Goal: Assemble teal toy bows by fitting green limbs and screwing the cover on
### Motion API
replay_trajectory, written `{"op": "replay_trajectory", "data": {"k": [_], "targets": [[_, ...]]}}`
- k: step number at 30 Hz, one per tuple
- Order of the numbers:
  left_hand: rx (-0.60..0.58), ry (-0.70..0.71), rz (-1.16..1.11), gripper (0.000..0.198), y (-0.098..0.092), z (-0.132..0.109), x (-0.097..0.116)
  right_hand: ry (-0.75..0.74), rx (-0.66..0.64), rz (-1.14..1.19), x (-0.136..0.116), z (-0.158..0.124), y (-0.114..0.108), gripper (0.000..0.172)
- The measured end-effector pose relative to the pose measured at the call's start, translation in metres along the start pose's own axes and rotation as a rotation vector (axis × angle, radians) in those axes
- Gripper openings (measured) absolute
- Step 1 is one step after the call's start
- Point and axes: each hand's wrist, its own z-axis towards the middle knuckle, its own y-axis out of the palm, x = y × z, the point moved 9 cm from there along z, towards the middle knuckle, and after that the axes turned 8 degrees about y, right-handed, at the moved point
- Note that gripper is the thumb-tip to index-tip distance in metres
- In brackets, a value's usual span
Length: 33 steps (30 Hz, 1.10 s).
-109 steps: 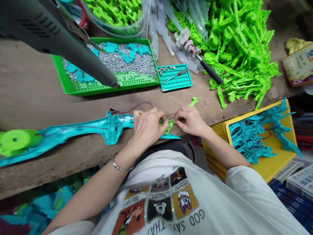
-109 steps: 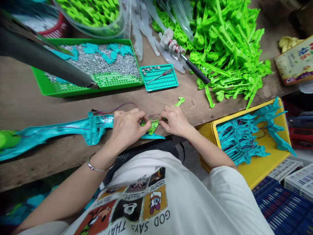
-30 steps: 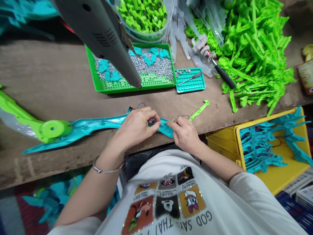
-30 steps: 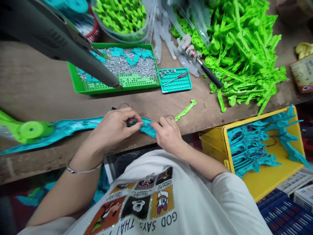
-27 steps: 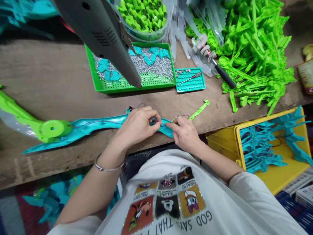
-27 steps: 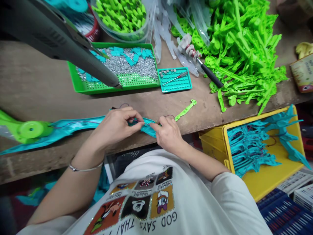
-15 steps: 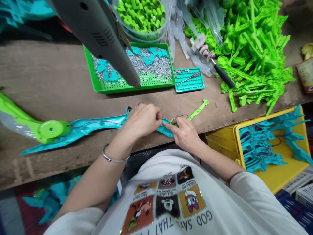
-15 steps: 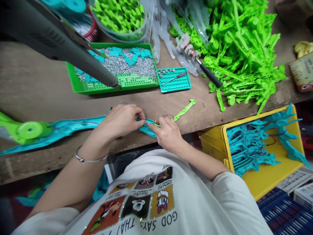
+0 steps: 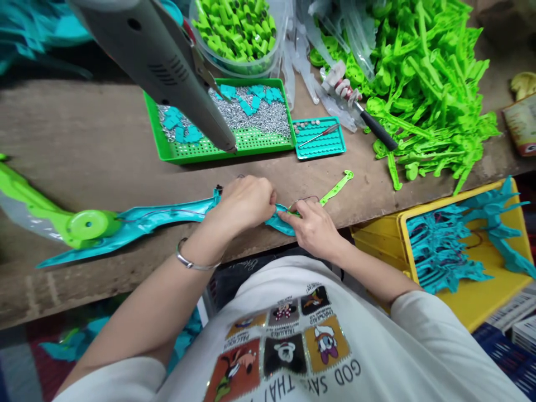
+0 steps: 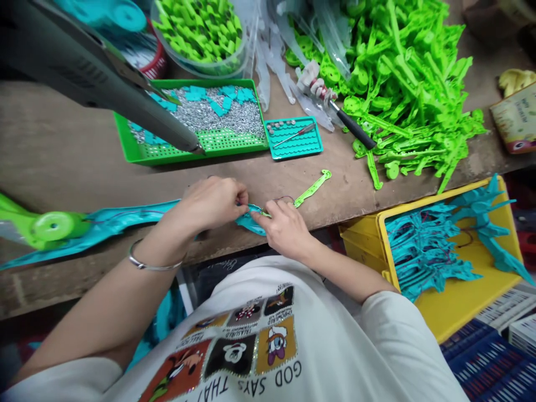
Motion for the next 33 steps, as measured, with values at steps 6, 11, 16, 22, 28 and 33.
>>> {"op": "replay_trajectory", "data": {"k": [6, 11, 16, 22, 28, 33], "targets": [[0.480, -0.008, 0.145, 0.022, -0.023, -0.041, 0.017, 0.023, 0.013, 0.034, 0.036, 0.022, -0.034, 0.034], [0.822, 0.083, 0.042, 0.014, -0.028, -0.067, 0.041, 0.089, -0.053, 0.243, 0.069, 0.031, -0.036, 0.029], [0.729, 0.432, -0.192, 0.013, 0.006, -0.043, 0.083, 0.282, 0.027, 0.552, 0.101, 0.015, -0.044, 0.034], [0.630, 0.430, -0.244, 0.024, 0.032, -0.014, 0.095, 0.399, -0.009, 0.686, 0.122, -0.006, -0.035, 0.032], [0.579, 0.386, -0.217, 0.026, 0.040, -0.005, 0.092, 0.427, 0.013, 0.659, 0.122, -0.013, -0.030, 0.030], [0.556, 0.392, -0.048, 0.028, 0.042, -0.005, 0.098, 0.390, 0.054, 0.578, 0.118, -0.010, -0.031, 0.027]]}}
